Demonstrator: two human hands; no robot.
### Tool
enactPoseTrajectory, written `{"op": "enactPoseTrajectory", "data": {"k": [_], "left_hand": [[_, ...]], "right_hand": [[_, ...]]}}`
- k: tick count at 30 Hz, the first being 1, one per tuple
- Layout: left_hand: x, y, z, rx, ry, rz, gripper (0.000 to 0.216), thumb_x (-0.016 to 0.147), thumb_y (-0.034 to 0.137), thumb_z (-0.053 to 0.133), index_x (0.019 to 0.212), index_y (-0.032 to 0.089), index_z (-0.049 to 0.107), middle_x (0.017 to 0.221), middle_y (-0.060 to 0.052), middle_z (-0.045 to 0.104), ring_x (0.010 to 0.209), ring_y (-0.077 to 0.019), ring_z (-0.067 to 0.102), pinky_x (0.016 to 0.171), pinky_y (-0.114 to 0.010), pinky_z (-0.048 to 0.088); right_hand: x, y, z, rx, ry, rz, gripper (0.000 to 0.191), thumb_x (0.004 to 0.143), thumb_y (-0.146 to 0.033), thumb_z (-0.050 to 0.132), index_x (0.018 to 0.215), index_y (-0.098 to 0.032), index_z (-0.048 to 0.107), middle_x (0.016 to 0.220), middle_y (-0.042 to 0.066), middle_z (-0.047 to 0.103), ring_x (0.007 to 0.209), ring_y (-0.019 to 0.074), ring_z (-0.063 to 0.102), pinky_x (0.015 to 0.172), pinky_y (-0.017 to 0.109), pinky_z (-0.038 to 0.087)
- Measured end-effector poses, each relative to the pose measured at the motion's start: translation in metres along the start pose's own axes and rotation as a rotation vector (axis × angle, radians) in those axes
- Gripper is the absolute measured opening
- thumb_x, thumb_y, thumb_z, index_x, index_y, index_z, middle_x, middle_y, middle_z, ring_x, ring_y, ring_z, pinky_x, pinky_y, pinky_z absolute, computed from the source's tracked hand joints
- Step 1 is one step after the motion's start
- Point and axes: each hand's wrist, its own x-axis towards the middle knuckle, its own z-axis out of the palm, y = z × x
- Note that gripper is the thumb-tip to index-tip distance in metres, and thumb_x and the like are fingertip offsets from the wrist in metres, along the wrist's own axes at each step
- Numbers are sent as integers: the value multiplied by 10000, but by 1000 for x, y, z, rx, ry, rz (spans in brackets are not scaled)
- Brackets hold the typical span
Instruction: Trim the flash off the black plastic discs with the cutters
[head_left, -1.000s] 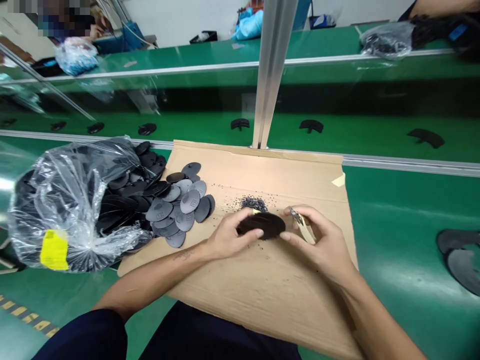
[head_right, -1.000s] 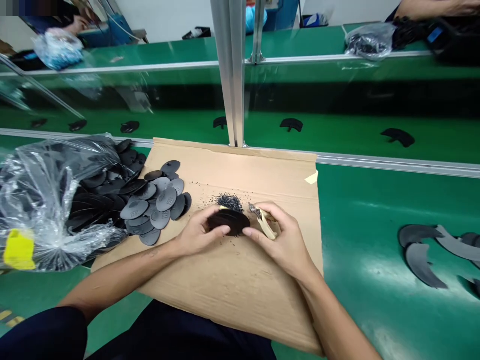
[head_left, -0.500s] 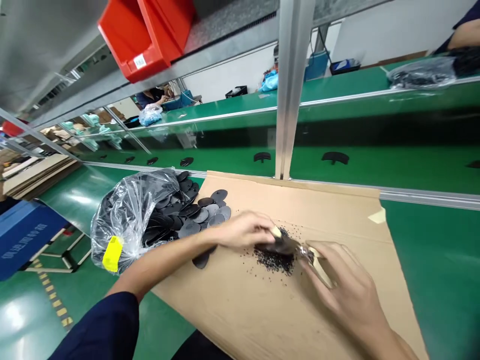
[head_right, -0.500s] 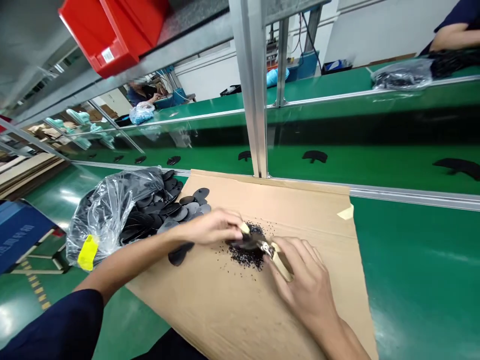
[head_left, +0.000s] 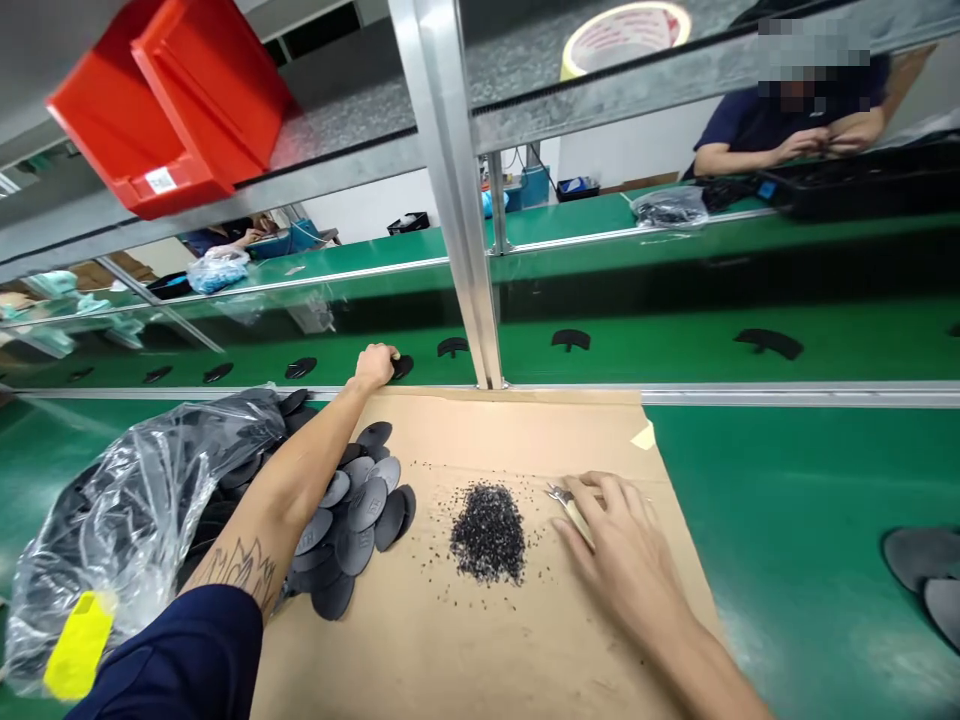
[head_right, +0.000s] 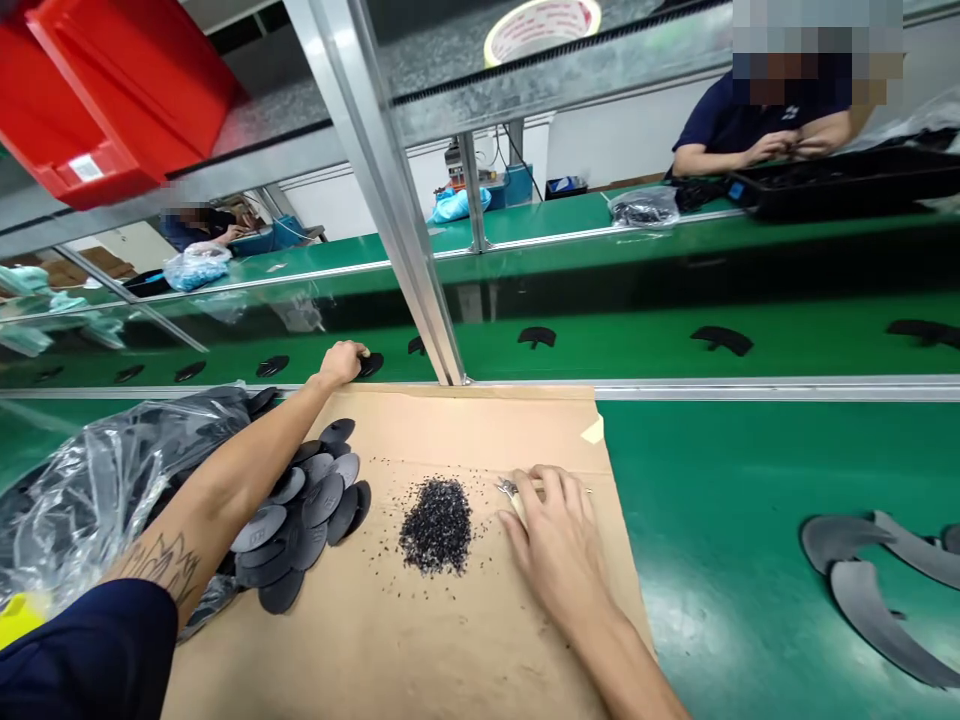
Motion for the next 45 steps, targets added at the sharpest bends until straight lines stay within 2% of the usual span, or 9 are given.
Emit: {"op": "enactPoseTrajectory", "data": {"k": [9,15,18,21,25,29,32,38,45], "left_hand": [[32,65,42,-152,-77,67,358,986,366,628,1279,162,604,1293,-108,628,1126,-232,651,958,-445,584],[7,56,1,-278,44,38,211,968,275,635,1100,119,687,1101,-98,716,1021,-224,695,924,-378,575],[-29,45,-28,-369,100,84,158,927,158,584,955,88,723,946,-100,763,910,-210,724,861,-299,558],[-90,49,-42,-467,79,176,170,919,226,603,956,113,725,924,-73,772,832,-168,726,772,-259,571],[-185,84,-31,-735,-37,577,150,933,253,622,951,170,745,888,-51,767,792,-149,715,752,-267,586],[-227,109,-17,-710,-169,676,123,957,233,618,988,253,736,910,-13,774,814,-140,718,775,-245,587],[-209,91,-20,-514,-216,517,177,990,263,578,1115,256,703,1010,-10,773,903,-138,726,841,-239,576],[-134,3,-37,-73,-120,31,146,944,227,581,877,133,669,888,-128,735,1012,-287,701,896,-349,524],[-116,-29,-22,36,-251,-103,258,974,368,644,1047,122,665,1031,-61,701,945,-184,686,887,-387,581]], "right_hand": [[1,-2,-2,26,-57,39,342,1024,-449,464,1191,-214,647,1144,145,647,1119,317,591,893,445,503],[4,-7,-8,93,8,-25,331,1030,-401,452,1156,-173,655,1121,160,646,1093,319,607,883,467,536],[4,-13,-9,180,38,-88,346,1029,-399,459,1213,-166,636,1177,170,633,1115,318,614,908,472,552],[3,-23,-7,321,34,-117,449,1023,-422,486,1404,-188,528,1287,171,599,1171,308,617,945,454,567],[2,-35,-5,529,5,-74,738,971,-503,584,1588,-217,296,1425,192,532,1232,318,612,964,460,578],[4,-42,-7,797,-119,-70,446,987,-463,577,1380,-254,588,1177,124,705,911,238,706,771,365,603],[6,-46,-10,901,-157,34,317,978,-488,582,1072,-226,733,977,90,751,893,247,707,813,371,591],[5,-49,-6,1134,-167,417,536,857,-647,673,1134,-190,712,1071,107,748,903,265,709,714,372,626],[6,-48,-5,1136,-113,434,529,820,-648,715,1105,-203,725,1104,112,763,1014,292,724,902,427,604]]}}
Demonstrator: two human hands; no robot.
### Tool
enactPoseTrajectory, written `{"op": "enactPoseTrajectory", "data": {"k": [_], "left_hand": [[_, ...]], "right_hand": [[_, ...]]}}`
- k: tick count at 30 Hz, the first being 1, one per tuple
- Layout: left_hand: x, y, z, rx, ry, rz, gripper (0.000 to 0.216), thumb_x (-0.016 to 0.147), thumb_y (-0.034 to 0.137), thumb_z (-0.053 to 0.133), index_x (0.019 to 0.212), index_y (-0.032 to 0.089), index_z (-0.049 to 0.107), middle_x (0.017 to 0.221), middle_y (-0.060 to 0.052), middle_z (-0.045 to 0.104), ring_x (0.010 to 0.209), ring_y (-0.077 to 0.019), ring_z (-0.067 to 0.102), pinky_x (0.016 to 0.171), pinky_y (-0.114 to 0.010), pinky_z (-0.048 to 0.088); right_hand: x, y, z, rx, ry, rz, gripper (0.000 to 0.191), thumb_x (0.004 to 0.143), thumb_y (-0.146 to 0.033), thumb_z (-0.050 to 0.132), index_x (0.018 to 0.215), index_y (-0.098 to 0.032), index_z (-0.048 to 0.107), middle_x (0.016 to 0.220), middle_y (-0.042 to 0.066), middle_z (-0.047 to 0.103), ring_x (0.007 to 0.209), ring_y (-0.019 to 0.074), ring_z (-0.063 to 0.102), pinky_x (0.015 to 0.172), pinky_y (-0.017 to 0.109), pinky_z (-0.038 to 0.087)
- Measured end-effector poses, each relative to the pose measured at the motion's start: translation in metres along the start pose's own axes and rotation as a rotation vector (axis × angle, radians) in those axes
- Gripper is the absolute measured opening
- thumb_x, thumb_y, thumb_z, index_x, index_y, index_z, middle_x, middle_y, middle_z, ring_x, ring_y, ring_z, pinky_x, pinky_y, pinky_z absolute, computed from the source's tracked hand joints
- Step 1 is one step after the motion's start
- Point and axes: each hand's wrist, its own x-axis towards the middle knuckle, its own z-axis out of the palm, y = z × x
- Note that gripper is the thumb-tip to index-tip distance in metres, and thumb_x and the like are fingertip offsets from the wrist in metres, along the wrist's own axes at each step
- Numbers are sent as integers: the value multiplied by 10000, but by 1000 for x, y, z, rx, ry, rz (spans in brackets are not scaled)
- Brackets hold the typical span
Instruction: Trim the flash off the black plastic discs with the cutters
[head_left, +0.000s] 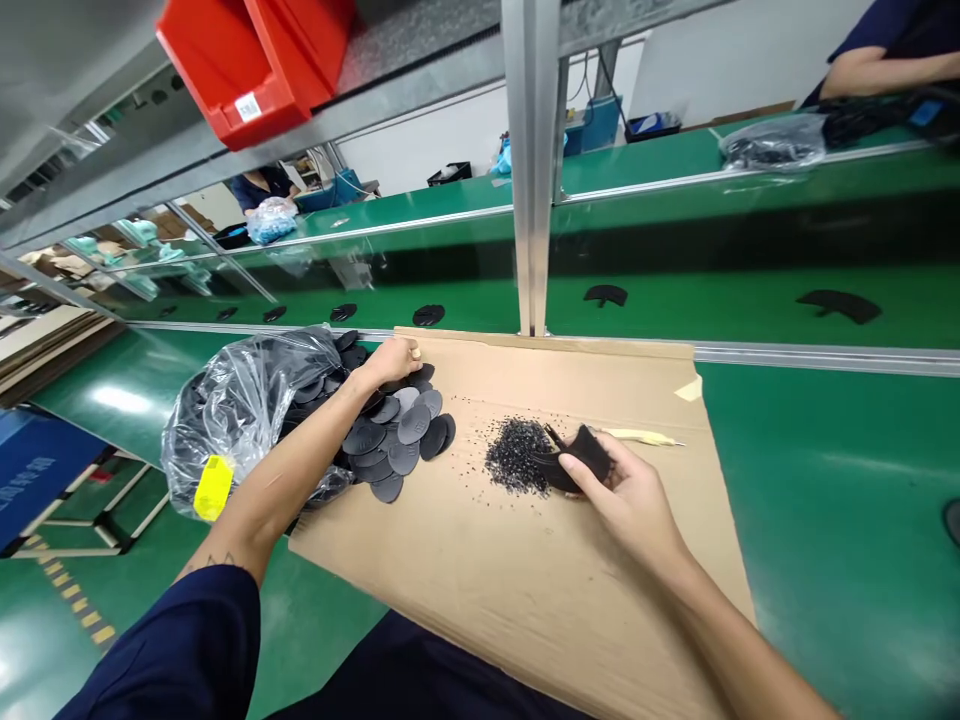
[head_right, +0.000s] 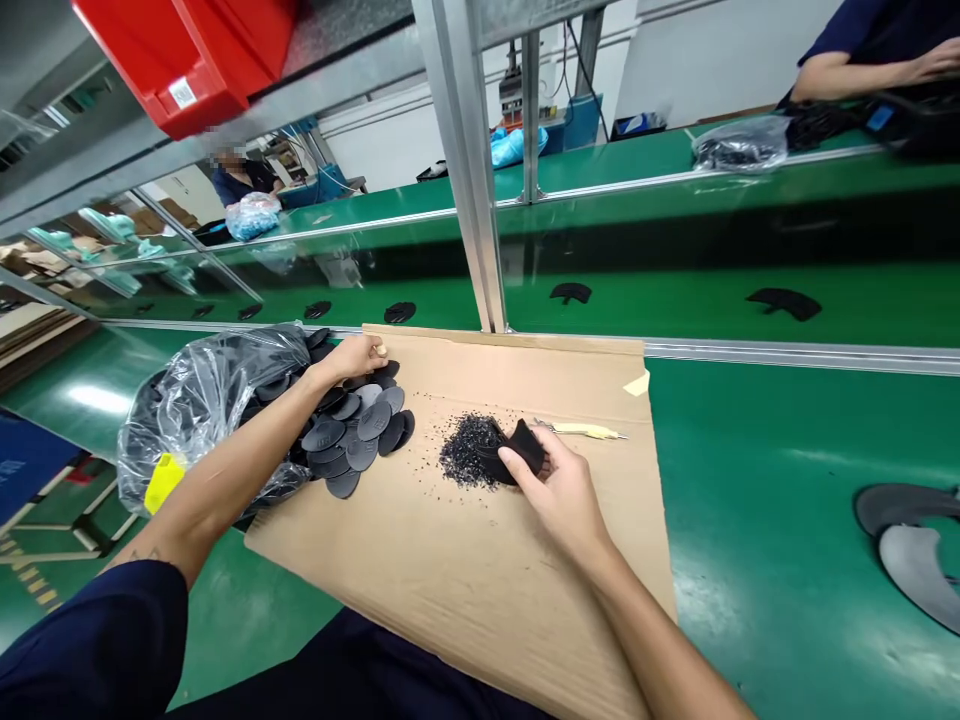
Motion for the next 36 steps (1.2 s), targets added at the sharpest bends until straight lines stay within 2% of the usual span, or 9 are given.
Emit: {"op": "enactPoseTrajectory", "data": {"k": [2,6,10,12,16,20,24,29,36], "left_hand": [[0,-1,3,-18,-3,6,267,974,375,647,1058,123,663,1019,-53,700,919,-171,685,870,-383,587],[0,-1,0,-114,67,54,117,863,228,715,857,119,675,703,-29,675,761,-202,692,795,-333,547],[-13,11,-11,-277,185,172,192,904,191,561,1059,127,655,753,-34,689,757,-187,702,780,-300,547],[-30,25,-14,-402,217,282,249,954,225,490,1143,141,629,886,-57,714,814,-164,713,798,-286,567],[-82,71,1,-792,330,677,152,959,249,574,1009,168,692,986,-82,723,875,-149,695,785,-271,583],[-123,112,37,-844,364,895,166,945,122,579,935,179,735,919,-68,745,874,-142,704,784,-260,582],[-135,125,72,-894,367,851,213,953,111,579,1066,186,743,994,-80,765,934,-150,724,832,-268,593],[-138,122,86,-929,329,816,287,993,136,514,1158,219,733,1141,-94,728,1054,-170,694,894,-301,581],[-145,128,92,-1007,231,597,367,944,346,681,1291,228,663,868,-18,582,729,-117,550,675,-241,520]], "right_hand": [[0,0,-1,2,-5,7,511,825,-620,725,1116,-200,723,1108,112,767,1004,288,730,880,412,610],[-2,1,-2,10,-6,9,470,832,-571,743,1116,-197,727,1107,109,773,994,288,735,895,424,612],[-2,-2,-2,92,7,46,501,791,-554,791,1134,-194,730,1116,112,772,986,289,736,871,433,630],[-1,-6,-2,167,-13,119,526,741,-549,831,1106,-183,736,1023,104,781,884,268,743,777,408,649],[1,-12,0,311,-79,321,542,611,-544,907,967,-168,747,797,54,752,637,188,686,495,285,582],[0,-16,0,381,-132,354,502,575,-554,924,850,-174,748,739,20,722,603,143,638,497,253,563],[-2,-14,0,380,-171,378,524,599,-565,912,929,-187,759,786,23,735,685,169,670,562,275,588],[-6,-14,3,324,-189,334,439,656,-530,892,877,-178,750,780,6,701,693,149,647,653,285,592],[-11,-16,9,163,-169,331,404,705,-546,851,856,-190,734,796,14,683,704,154,625,632,273,565]]}}
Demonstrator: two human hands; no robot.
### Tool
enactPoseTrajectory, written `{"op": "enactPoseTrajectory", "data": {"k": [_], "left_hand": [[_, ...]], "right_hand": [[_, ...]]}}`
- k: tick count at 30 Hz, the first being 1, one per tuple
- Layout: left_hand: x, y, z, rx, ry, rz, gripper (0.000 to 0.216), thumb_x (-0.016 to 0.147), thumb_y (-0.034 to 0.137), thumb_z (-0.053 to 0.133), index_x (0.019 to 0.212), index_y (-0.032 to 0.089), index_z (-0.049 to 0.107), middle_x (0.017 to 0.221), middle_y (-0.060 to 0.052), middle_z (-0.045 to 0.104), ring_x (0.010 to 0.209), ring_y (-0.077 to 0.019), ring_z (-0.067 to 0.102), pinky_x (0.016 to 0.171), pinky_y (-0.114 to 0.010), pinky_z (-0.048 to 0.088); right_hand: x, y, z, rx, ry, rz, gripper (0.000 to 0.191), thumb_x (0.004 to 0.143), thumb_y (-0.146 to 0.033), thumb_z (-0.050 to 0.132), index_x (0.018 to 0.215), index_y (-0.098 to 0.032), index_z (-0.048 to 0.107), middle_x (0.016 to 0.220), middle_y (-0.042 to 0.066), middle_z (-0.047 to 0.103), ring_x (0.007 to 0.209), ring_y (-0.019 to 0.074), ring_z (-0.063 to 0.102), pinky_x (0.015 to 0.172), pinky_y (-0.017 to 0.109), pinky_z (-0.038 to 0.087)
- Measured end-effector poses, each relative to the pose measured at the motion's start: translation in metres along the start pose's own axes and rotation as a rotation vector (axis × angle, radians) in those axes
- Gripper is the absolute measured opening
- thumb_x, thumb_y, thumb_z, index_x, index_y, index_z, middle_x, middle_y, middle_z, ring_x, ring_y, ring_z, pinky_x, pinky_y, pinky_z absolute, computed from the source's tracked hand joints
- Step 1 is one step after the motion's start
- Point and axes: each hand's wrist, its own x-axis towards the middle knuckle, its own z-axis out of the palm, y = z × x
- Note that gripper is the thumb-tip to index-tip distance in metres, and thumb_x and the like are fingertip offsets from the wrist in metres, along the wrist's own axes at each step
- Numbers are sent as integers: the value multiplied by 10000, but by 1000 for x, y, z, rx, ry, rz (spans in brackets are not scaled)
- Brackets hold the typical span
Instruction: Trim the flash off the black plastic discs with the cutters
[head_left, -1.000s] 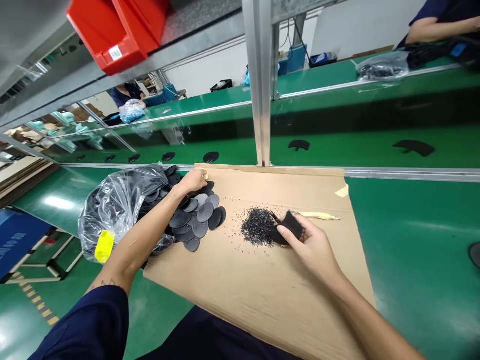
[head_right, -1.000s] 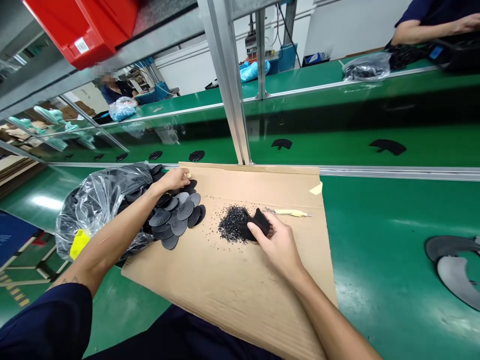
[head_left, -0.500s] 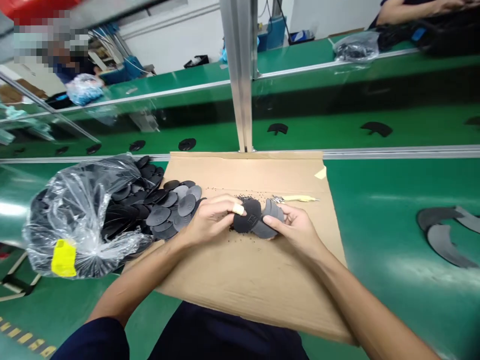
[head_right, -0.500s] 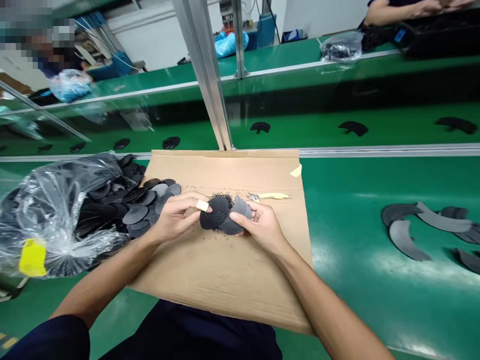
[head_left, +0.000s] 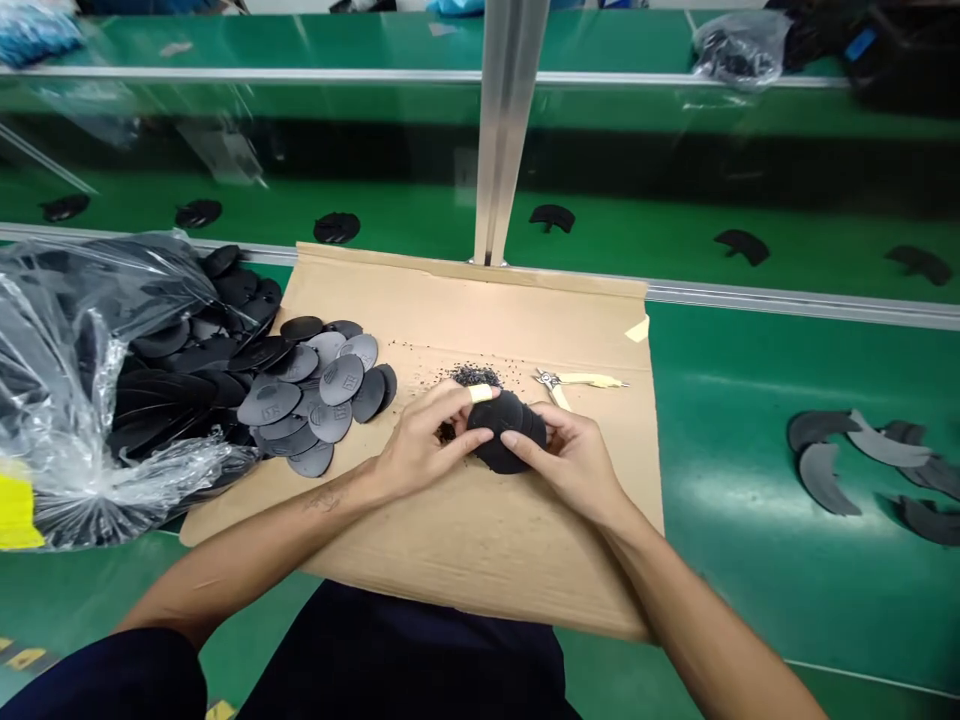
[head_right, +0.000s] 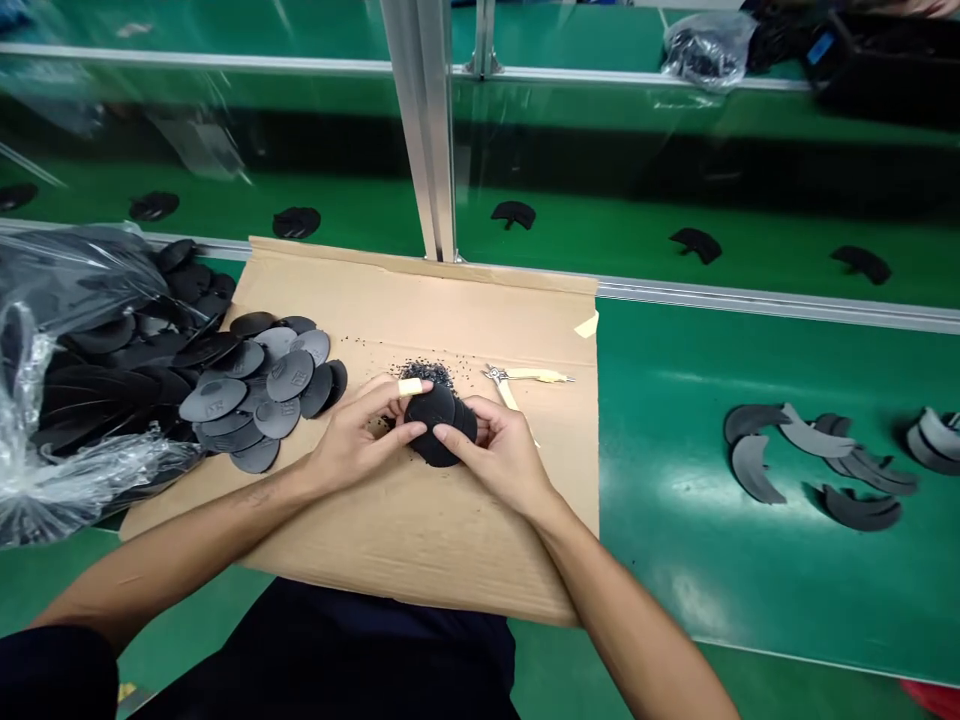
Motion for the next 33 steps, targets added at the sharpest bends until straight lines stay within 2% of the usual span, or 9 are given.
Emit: {"op": "enactPoseTrajectory", "data": {"k": [5,11,15,22,33], "left_hand": [[-2,-3,-1,-91,10,-70,337,970,301,646,1297,221,666,786,7,519,723,-113,527,653,-219,484],[0,0,-4,32,16,16,352,979,285,632,1327,248,662,802,4,536,743,-121,511,667,-229,480],[-2,2,-3,47,-7,29,378,993,276,606,1369,262,635,886,-23,585,780,-129,534,678,-238,491],[-4,3,-2,35,-30,9,386,1001,256,588,1386,262,623,928,-36,591,806,-133,546,674,-235,493],[-5,3,-1,28,17,76,379,997,229,592,1373,267,629,972,-52,601,874,-147,570,716,-254,521]], "right_hand": [[2,3,1,-2,4,34,411,696,-564,845,815,-197,701,728,-14,620,659,136,578,607,263,536],[1,5,1,-75,-1,39,424,728,-592,817,820,-200,686,682,-25,560,615,124,501,540,245,445],[0,5,2,-125,-1,-4,454,773,-629,770,738,-200,624,643,-33,500,598,115,451,523,237,400],[-1,4,1,-173,-17,-40,441,825,-627,721,750,-206,617,665,-20,511,623,130,464,546,248,408],[-4,1,4,-184,-10,-91,383,855,-585,714,813,-212,644,704,-10,558,655,147,511,598,266,461]]}}
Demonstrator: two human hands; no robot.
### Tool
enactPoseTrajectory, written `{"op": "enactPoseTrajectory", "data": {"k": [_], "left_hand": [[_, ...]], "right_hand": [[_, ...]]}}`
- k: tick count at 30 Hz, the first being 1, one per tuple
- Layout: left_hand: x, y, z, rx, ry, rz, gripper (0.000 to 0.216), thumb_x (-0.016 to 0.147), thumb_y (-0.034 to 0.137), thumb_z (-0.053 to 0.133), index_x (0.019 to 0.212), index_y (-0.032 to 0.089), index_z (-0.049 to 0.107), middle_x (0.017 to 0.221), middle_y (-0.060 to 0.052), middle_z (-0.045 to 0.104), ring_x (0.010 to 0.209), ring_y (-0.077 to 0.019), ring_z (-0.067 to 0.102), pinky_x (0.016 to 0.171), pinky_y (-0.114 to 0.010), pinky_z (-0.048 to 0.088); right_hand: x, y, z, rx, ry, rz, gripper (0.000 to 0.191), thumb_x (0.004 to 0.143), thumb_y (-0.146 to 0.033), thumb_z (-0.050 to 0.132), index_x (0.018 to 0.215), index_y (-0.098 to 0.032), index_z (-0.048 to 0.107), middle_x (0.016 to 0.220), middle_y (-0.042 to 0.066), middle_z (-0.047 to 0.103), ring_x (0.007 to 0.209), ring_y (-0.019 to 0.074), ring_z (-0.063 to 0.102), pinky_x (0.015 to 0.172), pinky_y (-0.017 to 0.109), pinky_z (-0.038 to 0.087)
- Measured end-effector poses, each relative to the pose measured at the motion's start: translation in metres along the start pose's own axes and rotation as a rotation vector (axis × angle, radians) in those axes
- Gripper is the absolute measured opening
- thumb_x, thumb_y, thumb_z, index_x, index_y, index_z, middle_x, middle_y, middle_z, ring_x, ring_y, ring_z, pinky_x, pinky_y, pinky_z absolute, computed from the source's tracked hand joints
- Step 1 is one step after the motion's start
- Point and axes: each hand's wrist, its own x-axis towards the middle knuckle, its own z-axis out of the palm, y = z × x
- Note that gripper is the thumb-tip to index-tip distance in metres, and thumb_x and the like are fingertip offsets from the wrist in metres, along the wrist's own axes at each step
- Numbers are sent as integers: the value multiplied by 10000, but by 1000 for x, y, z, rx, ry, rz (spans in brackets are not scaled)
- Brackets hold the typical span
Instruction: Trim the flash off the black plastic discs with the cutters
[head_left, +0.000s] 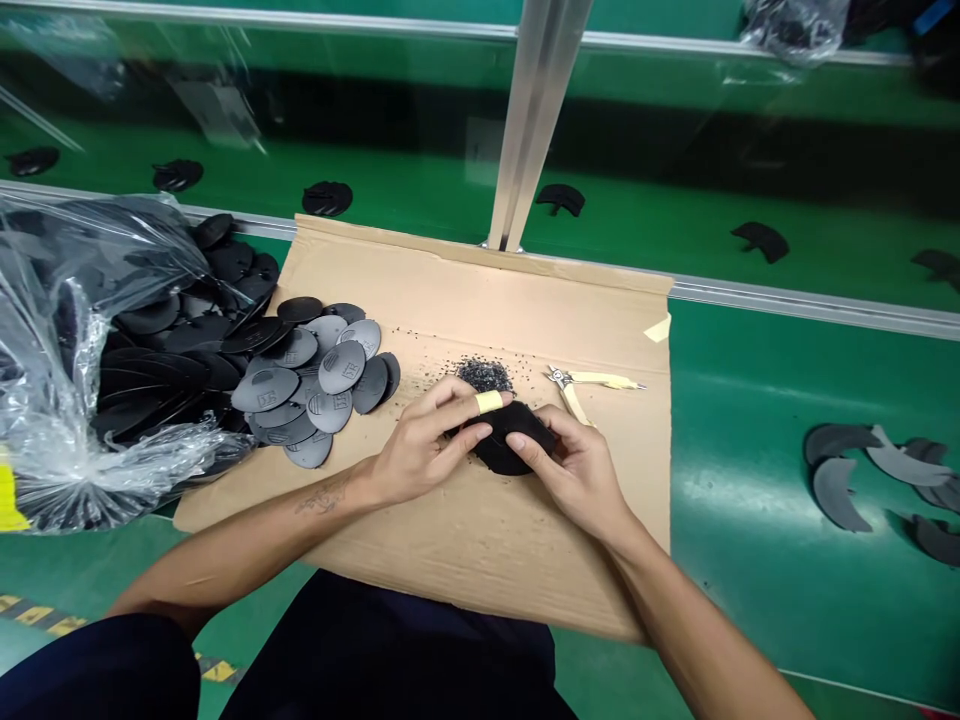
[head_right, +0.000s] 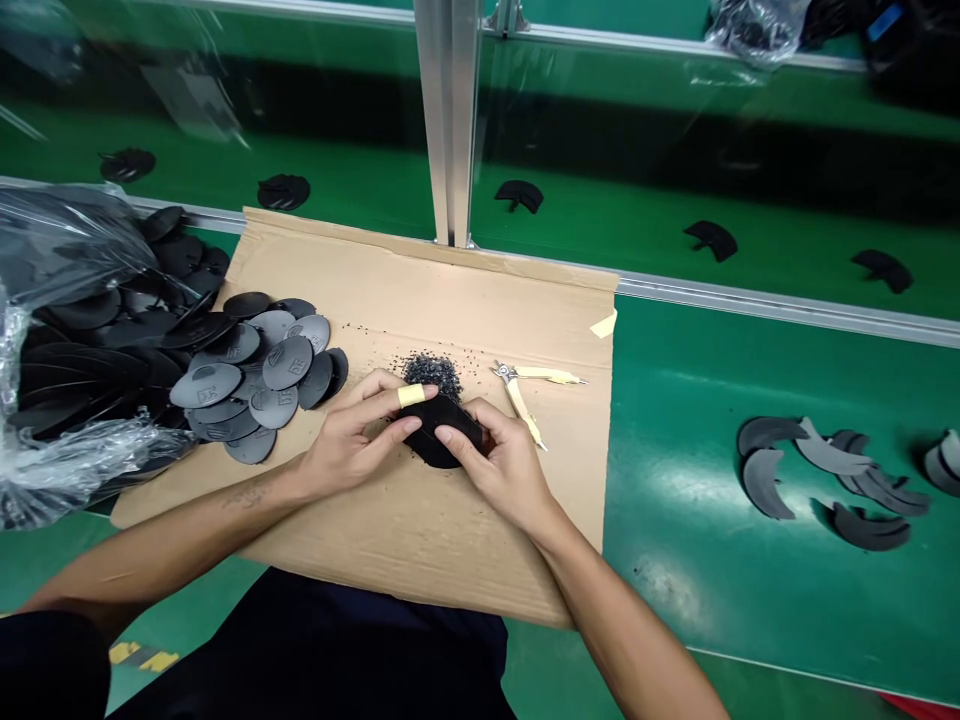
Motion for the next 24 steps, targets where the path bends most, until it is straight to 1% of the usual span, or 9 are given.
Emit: {"op": "enactPoseTrajectory", "data": {"k": [5,9,12,14,16,18,21,24], "left_hand": [[0,0,0,-1,5,17,401,992,208,599,1389,263,617,966,-46,590,864,-140,559,704,-243,509],[0,0,0,-7,10,42,395,989,198,604,1379,256,618,963,-36,585,865,-131,560,722,-238,514],[0,0,0,-38,36,7,428,975,260,640,1399,235,591,964,-35,582,852,-129,562,724,-239,523],[1,-1,0,-63,14,-43,472,958,335,669,1405,214,578,982,-45,602,845,-135,572,730,-250,532],[2,-2,-1,-82,-46,-74,440,953,387,670,1343,189,621,1001,-63,643,848,-146,595,728,-260,532],[2,-2,-2,-93,-98,-89,355,960,403,656,1224,165,681,987,-75,679,849,-158,622,712,-259,521],[2,-1,-3,-93,-112,-101,286,966,392,650,1103,149,708,941,-76,699,840,-164,644,690,-253,508],[2,1,-3,-69,-106,-51,253,962,359,662,1087,144,705,930,-74,692,836,-159,641,686,-252,510]], "right_hand": [[0,2,0,7,-13,-5,374,862,-572,715,835,-205,648,707,-8,568,647,141,511,587,258,460],[0,3,0,-10,-7,-79,319,902,-502,698,833,-195,640,705,-13,558,641,128,497,570,246,429],[-1,3,1,-43,11,-157,268,930,-429,682,808,-198,621,679,-26,529,615,116,467,551,241,397],[-2,2,1,-70,20,-197,259,941,-403,672,794,-199,612,660,-32,508,592,110,445,532,239,379],[-3,2,1,-106,21,-229,256,949,-400,661,797,-198,615,651,-33,507,576,108,439,515,237,371],[-3,2,1,-144,13,-263,245,963,-396,642,821,-197,631,657,-28,531,572,109,455,510,236,378],[-4,2,1,-230,-8,-329,194,988,-356,608,899,-192,661,699,-12,606,593,114,519,534,234,412],[-4,2,-1,-325,-28,-398,126,991,-295,606,964,-187,664,763,7,682,628,122,597,577,235,454]]}}
